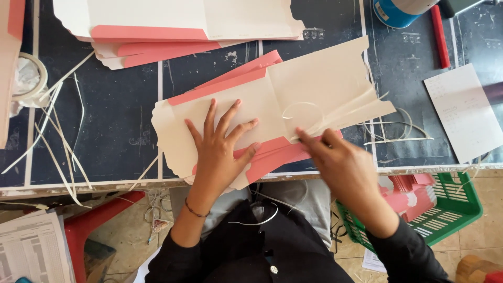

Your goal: Assembling and stacking paper folders by hand at a production table.

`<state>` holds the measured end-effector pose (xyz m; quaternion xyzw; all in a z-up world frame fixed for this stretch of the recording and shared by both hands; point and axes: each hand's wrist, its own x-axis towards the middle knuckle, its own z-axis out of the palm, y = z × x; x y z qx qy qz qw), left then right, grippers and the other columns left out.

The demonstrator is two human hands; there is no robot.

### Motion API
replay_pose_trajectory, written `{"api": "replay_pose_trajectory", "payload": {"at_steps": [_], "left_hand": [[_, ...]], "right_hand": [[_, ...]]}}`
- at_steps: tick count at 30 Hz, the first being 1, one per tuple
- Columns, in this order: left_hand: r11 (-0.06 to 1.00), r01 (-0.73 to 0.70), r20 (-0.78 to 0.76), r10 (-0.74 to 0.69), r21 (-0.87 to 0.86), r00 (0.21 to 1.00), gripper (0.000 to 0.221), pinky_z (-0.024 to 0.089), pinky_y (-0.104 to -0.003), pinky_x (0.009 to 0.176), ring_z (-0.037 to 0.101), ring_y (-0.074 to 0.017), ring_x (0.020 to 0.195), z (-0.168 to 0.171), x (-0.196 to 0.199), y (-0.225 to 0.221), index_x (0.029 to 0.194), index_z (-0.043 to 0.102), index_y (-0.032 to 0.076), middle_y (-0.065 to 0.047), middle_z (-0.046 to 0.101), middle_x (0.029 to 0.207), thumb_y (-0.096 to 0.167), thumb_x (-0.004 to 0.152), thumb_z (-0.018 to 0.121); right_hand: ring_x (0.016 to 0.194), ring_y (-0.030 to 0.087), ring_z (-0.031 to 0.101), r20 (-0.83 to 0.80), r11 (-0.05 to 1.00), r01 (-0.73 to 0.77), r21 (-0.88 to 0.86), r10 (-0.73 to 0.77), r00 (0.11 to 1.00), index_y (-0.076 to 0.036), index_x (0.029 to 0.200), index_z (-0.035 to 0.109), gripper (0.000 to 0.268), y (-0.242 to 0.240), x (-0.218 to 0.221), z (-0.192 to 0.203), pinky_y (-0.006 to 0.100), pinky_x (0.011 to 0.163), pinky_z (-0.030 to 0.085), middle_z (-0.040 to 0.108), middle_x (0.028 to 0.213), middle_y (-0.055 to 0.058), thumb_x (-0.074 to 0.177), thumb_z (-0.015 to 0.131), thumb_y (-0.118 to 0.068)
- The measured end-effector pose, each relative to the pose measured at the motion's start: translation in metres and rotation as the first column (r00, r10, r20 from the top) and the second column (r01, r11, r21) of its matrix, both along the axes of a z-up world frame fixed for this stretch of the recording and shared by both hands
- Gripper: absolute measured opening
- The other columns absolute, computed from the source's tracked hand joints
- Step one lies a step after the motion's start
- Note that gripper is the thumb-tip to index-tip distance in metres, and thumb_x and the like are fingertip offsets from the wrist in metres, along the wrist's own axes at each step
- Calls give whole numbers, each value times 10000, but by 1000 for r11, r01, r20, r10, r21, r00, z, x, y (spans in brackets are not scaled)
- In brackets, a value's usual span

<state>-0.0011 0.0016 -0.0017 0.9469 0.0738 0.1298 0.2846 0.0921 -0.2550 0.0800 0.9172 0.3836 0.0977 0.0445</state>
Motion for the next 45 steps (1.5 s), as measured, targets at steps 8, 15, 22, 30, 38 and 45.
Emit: {"api": "replay_pose_trajectory", "payload": {"at_steps": [8, 15, 22, 30, 38, 45], "left_hand": [[971, 216, -80, -224, -98, 971, 659, 21, -889, 1182, 48, -361, 1695, 16, -11, 34, 1612, 558, 307, -147, 61, 1818, 146, 982, 667], [991, 8, -233, 24, 136, 972, 1151, 55, -912, 1154, -109, -485, 1661, -1, -15, 52, 1772, 130, 355, -166, -78, 1832, 884, 877, 622], [995, 42, -348, -8, 90, 938, 1129, -54, -884, 1156, -176, -540, 1626, 6, -4, 32, 1774, 32, 318, -194, -175, 1810, 899, 920, 486], [995, 68, -272, -47, 68, 961, 1137, -71, -906, 1139, -279, -518, 1598, -3, -2, 22, 1781, 62, 262, -215, -211, 1794, 768, 929, 619], [940, 15, 8, -13, -340, 1000, 718, 388, -622, 1212, 378, -404, 1589, -25, -8, 67, 1724, 352, 114, -193, 322, 1769, 58, 1009, 390], [822, -169, -89, 143, -544, 986, 436, 468, -524, 1178, 560, -380, 1462, 9, -22, 74, 1305, 748, 134, -90, 597, 1595, 436, 1151, 474]], "right_hand": [[588, 64, 361, 103, 949, 219, 226, -247, 964, -274, 1513, 770, 290, -134, 131, -8, 248, 502, 309, 523, 787, -63, 1279, 625, -181], [564, -9, 408, -844, 185, 830, 526, -8, 537, -239, 1269, 704, 323, -115, 143, -20, 158, 540, 308, 512, 739, -123, 1174, 628, -539], [504, -24, 156, -336, 94, 910, 403, 940, 52, -260, 858, 519, 224, -93, 148, -69, 97, 388, 143, 290, 656, -160, 1078, 526, -218], [1285, 137, 636, -466, 733, 192, 653, 188, 865, -199, 1481, 691, 409, 68, 59, -18, 291, 859, 535, 715, 1456, 15, 1085, 596, -160], [965, 400, 774, -70, 923, 132, 362, -115, 991, -454, 1515, 655, 353, 90, 35, -40, 522, 744, 647, 721, 1467, -79, 1190, 519, -442], [879, 410, 778, 24, 935, 90, 343, -105, 994, -380, 1442, 729, 314, 96, 36, -40, 556, 664, 630, 753, 1412, -94, 1173, 571, -419]]}}
